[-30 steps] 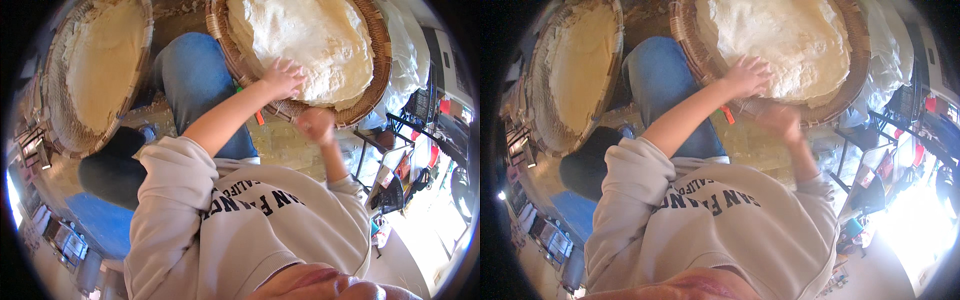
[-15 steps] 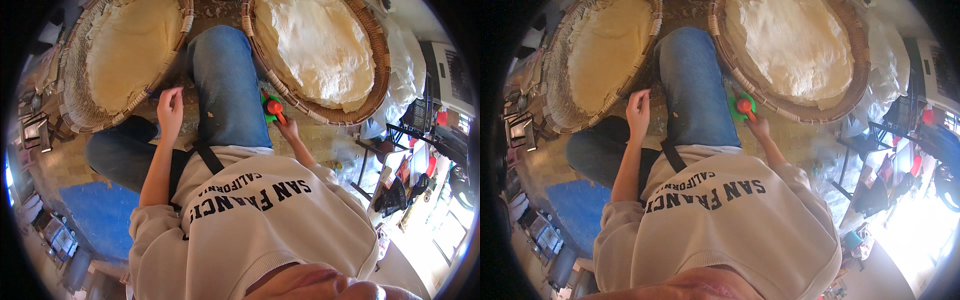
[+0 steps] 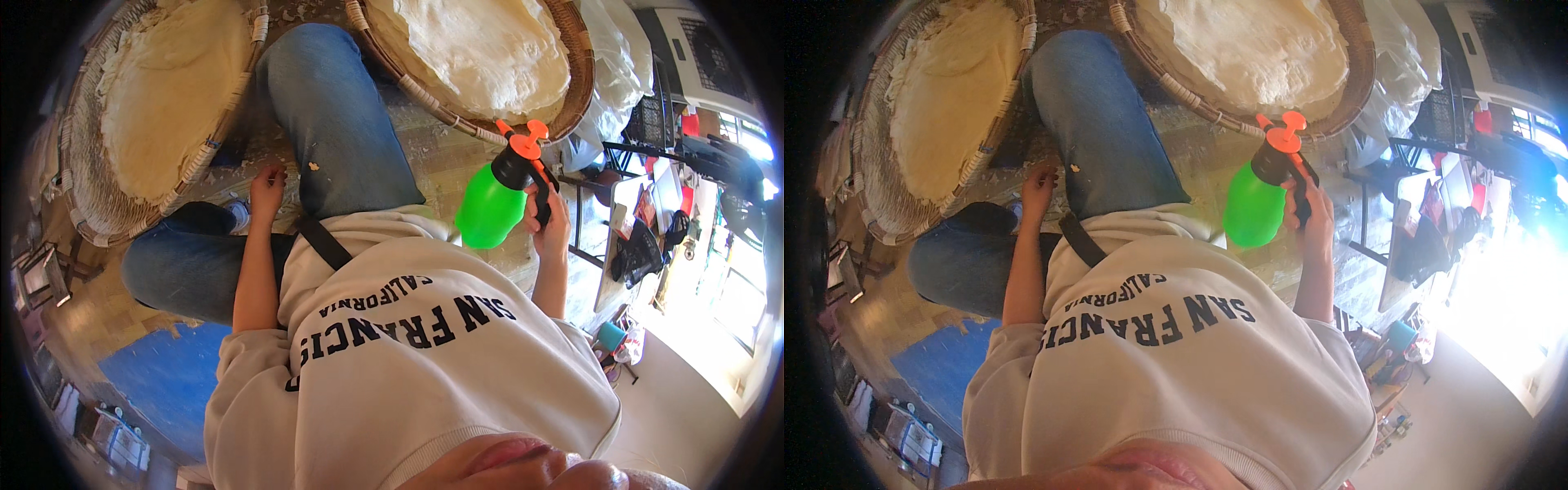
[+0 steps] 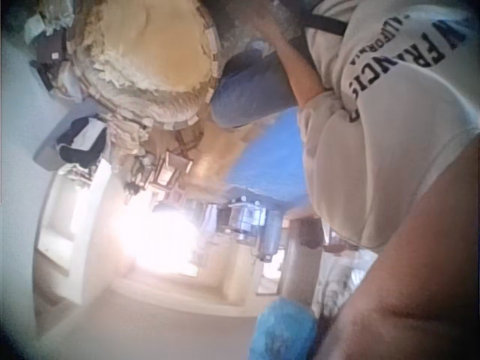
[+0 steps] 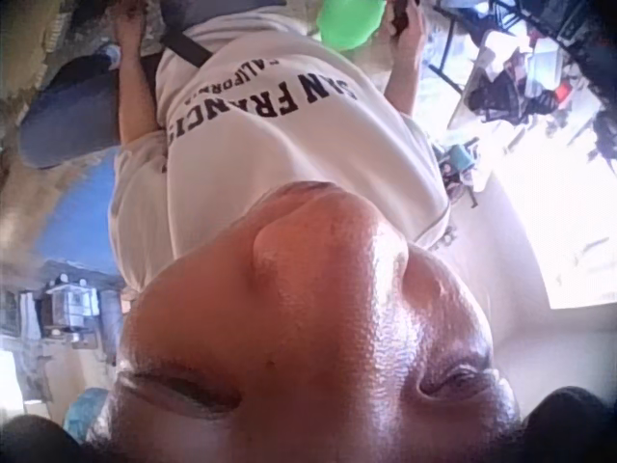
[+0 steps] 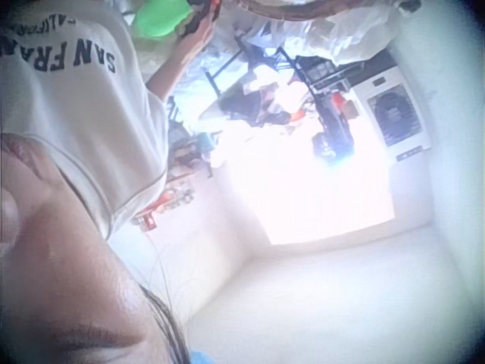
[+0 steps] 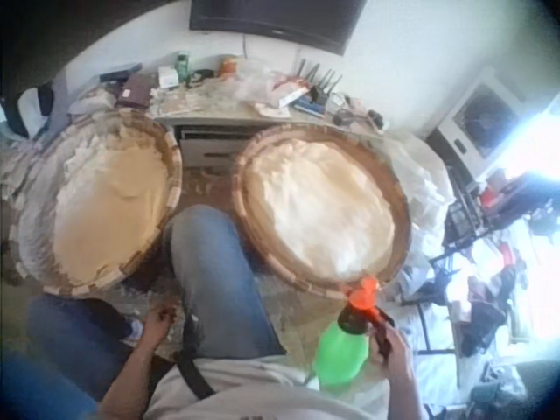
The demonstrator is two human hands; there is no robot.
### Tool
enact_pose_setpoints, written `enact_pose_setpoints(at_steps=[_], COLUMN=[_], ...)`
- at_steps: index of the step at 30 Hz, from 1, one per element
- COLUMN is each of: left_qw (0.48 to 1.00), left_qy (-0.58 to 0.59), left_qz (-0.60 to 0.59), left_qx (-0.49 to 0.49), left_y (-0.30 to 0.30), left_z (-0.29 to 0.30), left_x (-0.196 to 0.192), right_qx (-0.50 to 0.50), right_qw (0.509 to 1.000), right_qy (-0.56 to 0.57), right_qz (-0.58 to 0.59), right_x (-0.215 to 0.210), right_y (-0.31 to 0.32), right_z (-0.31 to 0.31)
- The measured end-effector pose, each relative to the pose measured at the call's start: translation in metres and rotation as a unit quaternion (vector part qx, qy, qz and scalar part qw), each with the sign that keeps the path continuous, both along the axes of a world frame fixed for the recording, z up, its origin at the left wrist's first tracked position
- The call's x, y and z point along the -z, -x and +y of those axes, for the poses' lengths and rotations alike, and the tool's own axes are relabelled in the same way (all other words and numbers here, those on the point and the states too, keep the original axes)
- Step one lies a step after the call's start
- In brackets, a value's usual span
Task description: The person repeatedly lifts, stretches, and folds a large sheet of white dough over a round woven basket. They occasionally spray the dough with water from a green spray bottle and continue to stretch and fold it by hand.
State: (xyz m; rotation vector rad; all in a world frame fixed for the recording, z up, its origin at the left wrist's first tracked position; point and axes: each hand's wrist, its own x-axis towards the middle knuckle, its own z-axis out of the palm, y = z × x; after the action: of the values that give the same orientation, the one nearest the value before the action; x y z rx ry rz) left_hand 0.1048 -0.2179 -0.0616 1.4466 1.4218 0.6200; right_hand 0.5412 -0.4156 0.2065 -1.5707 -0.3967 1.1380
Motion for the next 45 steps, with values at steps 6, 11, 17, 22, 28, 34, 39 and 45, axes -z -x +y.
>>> enact_pose_setpoints(at_steps=[6, 11, 17, 22, 28, 34, 39, 45], left_qw=[0.999, 0.992, 0.976, 0.951, 0.958, 0.953, 0.924, 0.939], left_qy=[0.033, 0.033, 0.034, 0.089, 0.099, 0.081, 0.024, -0.005], left_qz=[-0.018, 0.073, 0.124, 0.196, 0.157, 0.136, 0.248, 0.224], left_qx=[0.012, 0.093, 0.177, 0.221, 0.219, 0.260, 0.290, 0.260], left_y=[0.006, 0.010, 0.011, 0.010, 0.010, 0.010, 0.007, -0.010], left_z=[-0.003, -0.005, -0.014, -0.014, -0.010, -0.013, -0.015, 0.012], left_x=[0.003, 0.009, 0.009, 0.004, 0.006, 0.009, -0.015, -0.095], right_qx=[0.164, 0.200, 0.141, 0.043, 0.213, 0.163, 0.229, 0.353], right_qw=[0.986, 0.972, 0.969, 0.976, 0.939, 0.979, 0.953, 0.880], right_qy=[-0.031, -0.112, -0.181, -0.190, -0.268, -0.110, -0.107, 0.117], right_qz=[0.016, -0.048, -0.085, -0.098, 0.026, 0.051, 0.164, 0.295], right_x=[-0.005, -0.025, -0.061, -0.082, -0.067, -0.022, 0.037, 0.184], right_y=[-0.017, -0.037, -0.038, -0.047, -0.061, -0.042, -0.052, -0.095], right_z=[0.002, 0.006, 0.032, 0.052, 0.038, -0.003, -0.011, 0.004])
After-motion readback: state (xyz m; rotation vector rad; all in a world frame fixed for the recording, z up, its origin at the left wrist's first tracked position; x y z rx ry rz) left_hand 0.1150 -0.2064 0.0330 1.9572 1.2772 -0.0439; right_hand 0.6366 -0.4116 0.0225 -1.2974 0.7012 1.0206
